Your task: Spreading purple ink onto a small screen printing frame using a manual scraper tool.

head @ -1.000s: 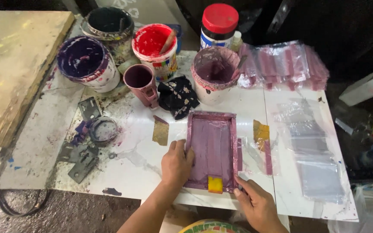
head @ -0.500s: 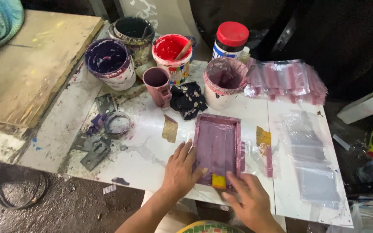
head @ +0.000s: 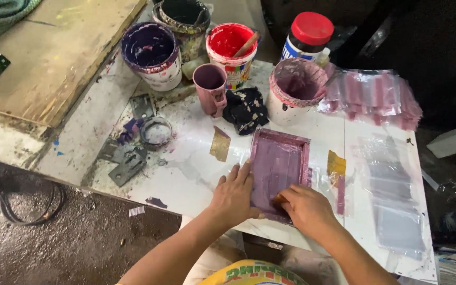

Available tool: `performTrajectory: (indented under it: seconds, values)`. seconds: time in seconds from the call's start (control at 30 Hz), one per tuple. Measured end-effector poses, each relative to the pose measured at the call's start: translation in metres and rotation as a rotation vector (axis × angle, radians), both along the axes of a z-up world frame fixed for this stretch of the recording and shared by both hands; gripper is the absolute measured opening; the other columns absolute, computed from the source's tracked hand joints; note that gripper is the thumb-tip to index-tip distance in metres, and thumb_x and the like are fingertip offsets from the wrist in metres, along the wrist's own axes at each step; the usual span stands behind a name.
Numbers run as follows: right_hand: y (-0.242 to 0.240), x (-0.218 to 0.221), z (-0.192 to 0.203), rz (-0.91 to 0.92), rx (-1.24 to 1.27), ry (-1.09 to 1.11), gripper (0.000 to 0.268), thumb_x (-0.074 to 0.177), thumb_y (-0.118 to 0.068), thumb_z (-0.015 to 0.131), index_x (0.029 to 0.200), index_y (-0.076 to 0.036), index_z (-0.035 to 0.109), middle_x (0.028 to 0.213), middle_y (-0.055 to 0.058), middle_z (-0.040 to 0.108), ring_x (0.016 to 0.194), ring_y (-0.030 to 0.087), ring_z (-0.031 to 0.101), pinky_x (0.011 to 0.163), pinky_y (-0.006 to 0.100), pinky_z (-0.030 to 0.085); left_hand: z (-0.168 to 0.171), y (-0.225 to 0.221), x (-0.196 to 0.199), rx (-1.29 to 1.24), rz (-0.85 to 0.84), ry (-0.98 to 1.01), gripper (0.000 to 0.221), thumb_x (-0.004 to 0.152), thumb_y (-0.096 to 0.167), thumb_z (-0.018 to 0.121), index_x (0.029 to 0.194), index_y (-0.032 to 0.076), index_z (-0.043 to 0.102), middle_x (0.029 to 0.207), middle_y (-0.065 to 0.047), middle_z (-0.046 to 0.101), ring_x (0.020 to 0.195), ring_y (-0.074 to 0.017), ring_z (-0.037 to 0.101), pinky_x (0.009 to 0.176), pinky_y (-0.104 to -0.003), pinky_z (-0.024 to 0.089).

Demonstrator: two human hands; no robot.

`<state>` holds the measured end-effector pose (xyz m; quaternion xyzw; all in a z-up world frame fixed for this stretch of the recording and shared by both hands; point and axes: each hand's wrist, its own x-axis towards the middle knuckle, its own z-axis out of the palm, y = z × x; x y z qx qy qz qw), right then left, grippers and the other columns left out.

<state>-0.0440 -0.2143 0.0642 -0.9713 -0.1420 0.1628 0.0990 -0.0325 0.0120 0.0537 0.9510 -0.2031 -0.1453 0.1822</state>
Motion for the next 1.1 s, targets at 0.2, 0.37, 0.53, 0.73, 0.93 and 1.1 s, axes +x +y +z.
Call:
performTrajectory:
  seconds: [0.2,0.37,0.53,0.73,0.93,1.1]
  values:
    - [0.003,0.011,0.02,0.049,0.003,0.119,0.019,0.096,-0.02,0.062,0.11,-0.023,0.074,0.102,-0.006,0.072,0.1,0.017,0.069,0.089,0.038,0.058,0.018,-0.007,0.001,0.067,0.006,0.04,0.104,0.072,0.059,0.09,0.143,0.001,0.042,0.171,-0.016,0.009,0.15,-0.0463,0.02,0.107,-0.064,0.035]
    - [-0.015,0.034,0.026,-0.084,0.274,0.01,0.015,0.083,-0.027,0.075,0.089,-0.015,0.08,0.087,0.01,0.078,0.094,0.035,0.074,0.084,0.043,0.057,0.047,-0.009,0.001,0.16,-0.028,0.084,0.088,0.075,0.037,0.078,0.147,-0.001,0.044,0.161,-0.022,0.028,0.143,-0.046,0.037,0.097,-0.061,0.05]
    - [-0.003,0.067,0.058,-0.218,0.296,-0.147,0.02,0.086,-0.03,0.072,0.093,-0.014,0.082,0.09,0.012,0.077,0.096,0.036,0.072,0.086,0.043,0.055,0.06,-0.008,0.001,0.129,-0.015,0.114,0.086,0.075,0.033,0.077,0.146,-0.003,0.044,0.162,-0.024,0.025,0.145,-0.0488,0.032,0.098,-0.063,0.048]
    - [-0.009,0.09,0.018,-0.132,0.157,-0.478,0.019,0.091,-0.037,0.069,0.097,-0.02,0.077,0.084,0.002,0.063,0.085,0.026,0.07,0.076,0.035,0.056,0.066,-0.007,0.001,0.124,-0.017,0.151,0.087,0.075,0.034,0.079,0.146,-0.003,0.045,0.163,-0.024,0.024,0.145,-0.0494,0.032,0.098,-0.064,0.047]
    - [-0.008,0.102,-0.009,-0.03,0.025,-0.496,0.018,0.095,-0.041,0.062,0.097,-0.028,0.075,0.081,-0.004,0.056,0.076,0.02,0.068,0.069,0.03,0.056,0.07,-0.008,0.003,0.134,-0.013,0.133,0.085,0.073,0.032,0.079,0.144,-0.002,0.047,0.162,-0.025,0.026,0.144,-0.0503,0.034,0.098,-0.064,0.046]
    - [-0.005,0.098,0.002,-0.028,0.093,-0.61,0.019,0.098,-0.035,0.063,0.102,-0.021,0.075,0.084,-0.001,0.057,0.076,0.025,0.068,0.067,0.033,0.056,0.073,-0.006,0.001,0.113,-0.011,0.123,0.084,0.074,0.033,0.079,0.144,-0.002,0.048,0.161,-0.026,0.028,0.144,-0.0517,0.034,0.1,-0.066,0.045]
